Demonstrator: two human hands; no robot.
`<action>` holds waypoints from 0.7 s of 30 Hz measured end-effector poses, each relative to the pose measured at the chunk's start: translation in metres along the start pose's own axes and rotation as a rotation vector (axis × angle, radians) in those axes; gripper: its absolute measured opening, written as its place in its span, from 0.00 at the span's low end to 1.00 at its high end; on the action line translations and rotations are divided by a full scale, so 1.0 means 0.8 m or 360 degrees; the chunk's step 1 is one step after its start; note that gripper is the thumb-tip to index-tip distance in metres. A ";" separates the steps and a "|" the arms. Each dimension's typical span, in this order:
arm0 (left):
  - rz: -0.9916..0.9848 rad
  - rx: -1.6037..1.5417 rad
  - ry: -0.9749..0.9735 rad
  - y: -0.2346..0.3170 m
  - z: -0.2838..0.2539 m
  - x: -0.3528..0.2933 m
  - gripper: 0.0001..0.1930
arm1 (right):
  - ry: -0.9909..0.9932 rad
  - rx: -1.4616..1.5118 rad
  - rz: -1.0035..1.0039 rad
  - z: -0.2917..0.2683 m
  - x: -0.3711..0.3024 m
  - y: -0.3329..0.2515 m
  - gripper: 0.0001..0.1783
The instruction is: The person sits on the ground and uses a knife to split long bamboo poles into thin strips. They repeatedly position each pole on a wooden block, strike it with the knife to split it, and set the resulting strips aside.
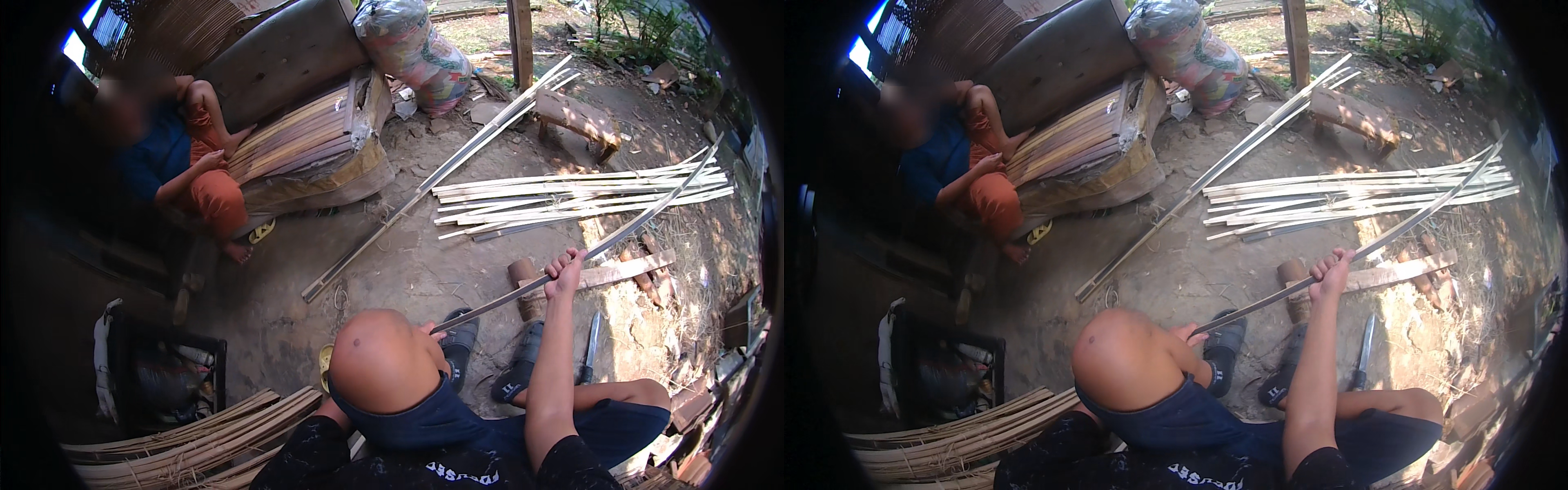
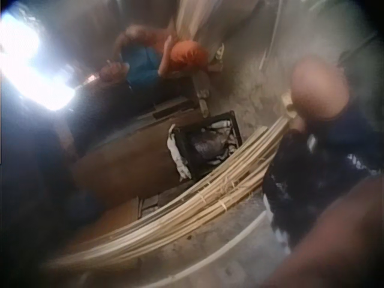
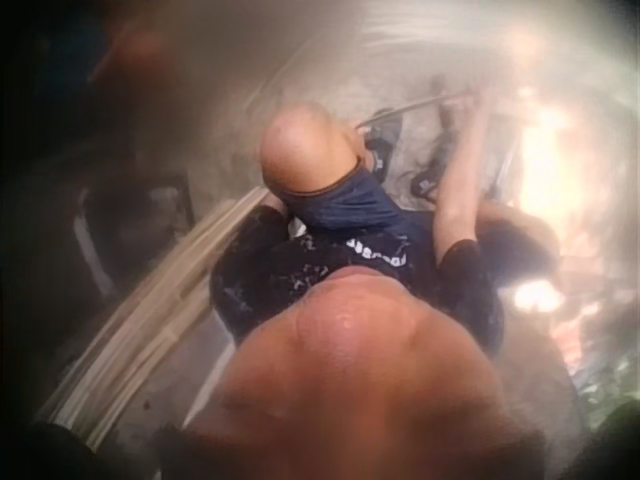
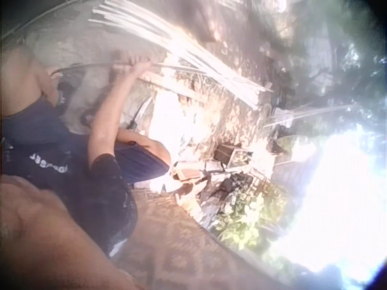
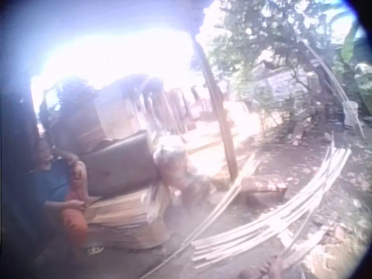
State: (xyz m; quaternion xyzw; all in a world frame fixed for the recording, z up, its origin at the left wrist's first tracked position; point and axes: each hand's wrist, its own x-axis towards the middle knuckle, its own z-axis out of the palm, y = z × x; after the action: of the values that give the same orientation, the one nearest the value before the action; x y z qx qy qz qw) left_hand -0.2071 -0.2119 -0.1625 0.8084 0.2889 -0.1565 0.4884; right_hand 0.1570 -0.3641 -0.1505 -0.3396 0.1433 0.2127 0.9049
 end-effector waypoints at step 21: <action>-0.0083 0.1059 0.0484 0.086 -0.115 -0.032 0.24 | -0.1974 -0.2746 -0.1139 0.099 -0.139 0.117 0.41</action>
State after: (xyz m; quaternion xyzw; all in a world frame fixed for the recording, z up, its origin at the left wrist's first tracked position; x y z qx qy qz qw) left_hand -0.1875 -0.1637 -0.0570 0.9295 0.3119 -0.1323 0.1460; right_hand 0.0240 -0.2788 -0.0998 -0.7099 -0.6336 0.1010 0.2906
